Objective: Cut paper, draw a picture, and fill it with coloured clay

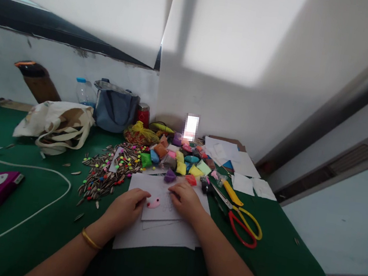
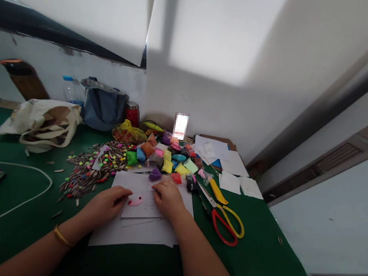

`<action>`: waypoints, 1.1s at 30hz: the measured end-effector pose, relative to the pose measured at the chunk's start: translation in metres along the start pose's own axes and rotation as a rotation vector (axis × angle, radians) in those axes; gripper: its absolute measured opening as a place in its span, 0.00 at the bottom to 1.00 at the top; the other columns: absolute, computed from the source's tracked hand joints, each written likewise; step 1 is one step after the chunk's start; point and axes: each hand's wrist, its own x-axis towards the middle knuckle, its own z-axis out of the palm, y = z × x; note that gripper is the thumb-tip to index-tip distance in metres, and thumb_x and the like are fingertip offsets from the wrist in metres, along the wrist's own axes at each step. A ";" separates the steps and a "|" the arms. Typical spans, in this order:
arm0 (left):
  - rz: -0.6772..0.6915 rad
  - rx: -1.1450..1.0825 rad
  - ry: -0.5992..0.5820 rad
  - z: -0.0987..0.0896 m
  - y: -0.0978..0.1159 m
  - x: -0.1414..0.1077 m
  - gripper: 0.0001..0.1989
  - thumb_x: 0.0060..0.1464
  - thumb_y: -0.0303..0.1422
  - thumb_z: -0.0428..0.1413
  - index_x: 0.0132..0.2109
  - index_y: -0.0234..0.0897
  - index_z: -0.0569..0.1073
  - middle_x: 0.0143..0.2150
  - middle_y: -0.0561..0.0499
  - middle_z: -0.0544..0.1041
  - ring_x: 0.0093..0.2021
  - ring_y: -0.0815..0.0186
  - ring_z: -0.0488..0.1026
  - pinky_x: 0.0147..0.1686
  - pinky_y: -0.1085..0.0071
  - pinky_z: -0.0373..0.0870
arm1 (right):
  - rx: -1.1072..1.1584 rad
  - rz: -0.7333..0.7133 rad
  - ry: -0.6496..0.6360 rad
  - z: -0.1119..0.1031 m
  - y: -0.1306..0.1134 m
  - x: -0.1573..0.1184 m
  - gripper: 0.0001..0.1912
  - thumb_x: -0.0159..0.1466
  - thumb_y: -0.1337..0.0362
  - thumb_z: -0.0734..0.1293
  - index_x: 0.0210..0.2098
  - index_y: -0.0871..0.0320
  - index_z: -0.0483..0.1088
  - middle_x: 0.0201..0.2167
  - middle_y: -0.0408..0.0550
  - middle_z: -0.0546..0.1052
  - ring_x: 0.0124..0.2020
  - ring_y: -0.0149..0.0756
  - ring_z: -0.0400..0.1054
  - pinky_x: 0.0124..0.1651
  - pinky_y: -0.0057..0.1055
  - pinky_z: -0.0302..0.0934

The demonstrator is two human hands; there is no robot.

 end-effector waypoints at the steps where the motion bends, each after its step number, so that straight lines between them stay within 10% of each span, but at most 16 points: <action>1: -0.001 -0.007 -0.004 -0.001 0.000 0.000 0.17 0.58 0.25 0.48 0.50 0.41 0.76 0.45 0.48 0.75 0.46 0.63 0.72 0.49 0.67 0.67 | 0.002 -0.001 0.004 0.001 0.001 0.000 0.13 0.61 0.73 0.64 0.43 0.57 0.74 0.40 0.49 0.78 0.45 0.40 0.69 0.57 0.41 0.58; 10: 0.031 0.024 -0.078 -0.002 0.001 0.001 0.17 0.55 0.23 0.50 0.42 0.44 0.80 0.45 0.50 0.74 0.44 0.64 0.72 0.48 0.68 0.67 | 0.022 -0.006 0.019 0.005 0.006 0.000 0.15 0.60 0.75 0.62 0.43 0.57 0.75 0.40 0.50 0.78 0.45 0.40 0.69 0.55 0.41 0.60; 17: 0.013 0.043 0.008 0.000 0.002 0.000 0.22 0.57 0.34 0.56 0.58 0.40 0.68 0.49 0.46 0.76 0.48 0.60 0.73 0.51 0.63 0.67 | 0.034 0.050 -0.025 0.003 0.010 0.001 0.24 0.53 0.81 0.60 0.44 0.57 0.75 0.42 0.50 0.78 0.47 0.40 0.68 0.55 0.41 0.60; 22: 0.137 0.158 -0.091 0.006 -0.001 0.001 0.38 0.48 0.40 0.64 0.65 0.46 0.61 0.67 0.45 0.62 0.68 0.52 0.55 0.66 0.51 0.49 | 0.034 0.069 0.026 0.004 0.016 0.001 0.25 0.51 0.81 0.59 0.43 0.57 0.75 0.43 0.50 0.77 0.49 0.41 0.67 0.57 0.42 0.59; 33: 0.165 0.193 -0.176 0.009 -0.003 -0.001 0.53 0.36 0.46 0.69 0.68 0.49 0.54 0.72 0.43 0.52 0.71 0.46 0.43 0.66 0.43 0.38 | -0.081 0.166 0.038 -0.001 0.024 -0.002 0.25 0.53 0.79 0.60 0.46 0.57 0.75 0.48 0.51 0.76 0.53 0.42 0.65 0.61 0.42 0.54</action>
